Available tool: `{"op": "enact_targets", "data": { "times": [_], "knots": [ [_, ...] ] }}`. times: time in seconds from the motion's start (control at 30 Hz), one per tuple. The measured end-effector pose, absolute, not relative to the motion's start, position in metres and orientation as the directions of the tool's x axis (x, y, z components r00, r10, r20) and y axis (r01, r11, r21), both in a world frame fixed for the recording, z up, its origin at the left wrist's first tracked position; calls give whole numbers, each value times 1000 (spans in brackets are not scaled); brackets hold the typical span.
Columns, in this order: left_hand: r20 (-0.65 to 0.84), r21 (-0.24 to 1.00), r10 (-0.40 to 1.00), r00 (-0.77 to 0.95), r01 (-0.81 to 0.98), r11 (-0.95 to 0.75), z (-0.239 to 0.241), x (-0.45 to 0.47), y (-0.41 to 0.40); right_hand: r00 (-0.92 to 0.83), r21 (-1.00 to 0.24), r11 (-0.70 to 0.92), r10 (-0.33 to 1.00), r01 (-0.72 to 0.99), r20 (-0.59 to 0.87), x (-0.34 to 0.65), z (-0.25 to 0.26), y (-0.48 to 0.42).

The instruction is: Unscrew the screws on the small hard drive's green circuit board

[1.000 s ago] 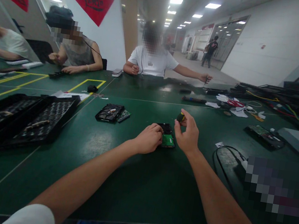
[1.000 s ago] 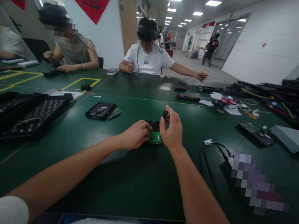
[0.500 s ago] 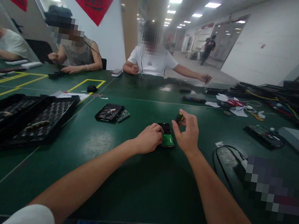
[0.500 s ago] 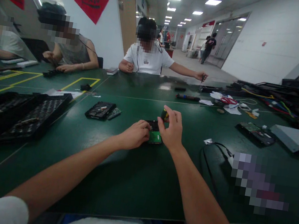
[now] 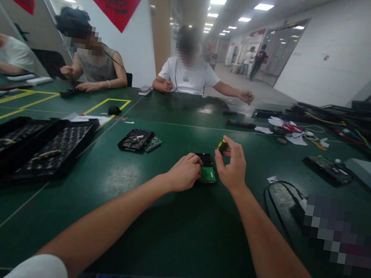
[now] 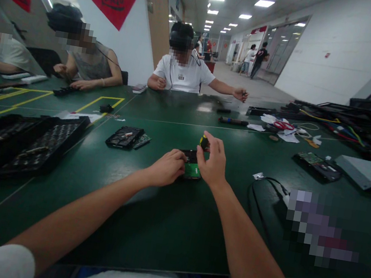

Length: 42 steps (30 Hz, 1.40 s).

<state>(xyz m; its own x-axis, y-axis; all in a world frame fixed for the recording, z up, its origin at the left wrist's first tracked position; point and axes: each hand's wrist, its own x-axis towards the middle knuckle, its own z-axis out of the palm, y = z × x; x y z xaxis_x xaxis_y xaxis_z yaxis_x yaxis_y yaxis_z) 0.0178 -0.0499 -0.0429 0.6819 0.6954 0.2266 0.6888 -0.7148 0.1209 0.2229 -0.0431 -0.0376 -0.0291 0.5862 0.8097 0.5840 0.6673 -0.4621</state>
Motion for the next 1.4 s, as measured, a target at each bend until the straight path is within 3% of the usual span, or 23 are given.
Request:
{"op": "enact_targets", "data": {
  "times": [1.4],
  "knots": [
    [254,210,689,679,656,-725,-36,19,-51,-30,-461,653,594,600,804,224,-37,-40]
  ]
}}
